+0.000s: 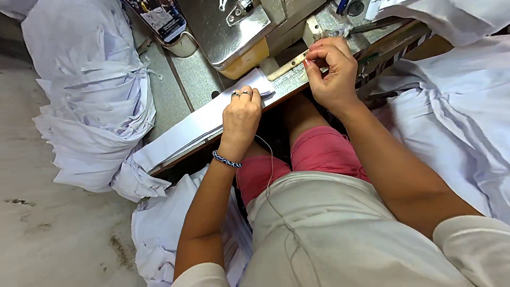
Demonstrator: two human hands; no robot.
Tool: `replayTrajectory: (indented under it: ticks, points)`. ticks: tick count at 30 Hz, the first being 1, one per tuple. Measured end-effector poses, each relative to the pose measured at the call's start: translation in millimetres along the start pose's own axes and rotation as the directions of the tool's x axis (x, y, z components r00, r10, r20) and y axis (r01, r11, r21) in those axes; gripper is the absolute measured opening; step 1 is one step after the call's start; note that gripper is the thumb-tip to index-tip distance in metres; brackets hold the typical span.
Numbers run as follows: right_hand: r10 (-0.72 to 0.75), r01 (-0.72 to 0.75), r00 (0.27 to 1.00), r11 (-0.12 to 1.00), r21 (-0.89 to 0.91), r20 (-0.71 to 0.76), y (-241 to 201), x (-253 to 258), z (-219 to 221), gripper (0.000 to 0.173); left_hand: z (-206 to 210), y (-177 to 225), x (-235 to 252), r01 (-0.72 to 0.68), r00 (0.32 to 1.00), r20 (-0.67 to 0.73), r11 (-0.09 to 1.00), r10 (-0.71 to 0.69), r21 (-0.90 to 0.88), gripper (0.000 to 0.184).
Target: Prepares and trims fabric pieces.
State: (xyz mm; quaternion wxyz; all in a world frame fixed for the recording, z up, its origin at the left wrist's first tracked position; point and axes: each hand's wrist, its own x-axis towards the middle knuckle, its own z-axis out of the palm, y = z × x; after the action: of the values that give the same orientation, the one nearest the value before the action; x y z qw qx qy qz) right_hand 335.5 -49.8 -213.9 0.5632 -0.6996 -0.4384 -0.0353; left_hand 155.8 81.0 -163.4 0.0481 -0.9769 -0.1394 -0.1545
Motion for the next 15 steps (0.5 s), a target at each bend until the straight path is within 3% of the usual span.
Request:
replayTrajectory:
  ticks: [2, 6, 15]
  points:
    - [-0.03, 0.03, 1.0, 1.0, -0.008, 0.001, 1, -1, 0, 0.02, -1, -7, 2, 0.092, 0.996, -0.001, 0.98, -0.094, -0.177, 0.02]
    - [-0.065, 0.065, 0.998, 0.998, -0.011, 0.017, 5, -3, 0, 0.021, -1, -25, 1, 0.312, 0.946, 0.088, 0.812, -0.311, -0.493, 0.025]
    - [-0.149, 0.151, 0.988, 0.984, -0.093, 0.032, 10, -6, 2, 0.019, 2, -42, -1, 0.413, 0.897, 0.225, 0.539, -0.38, -0.734, 0.022]
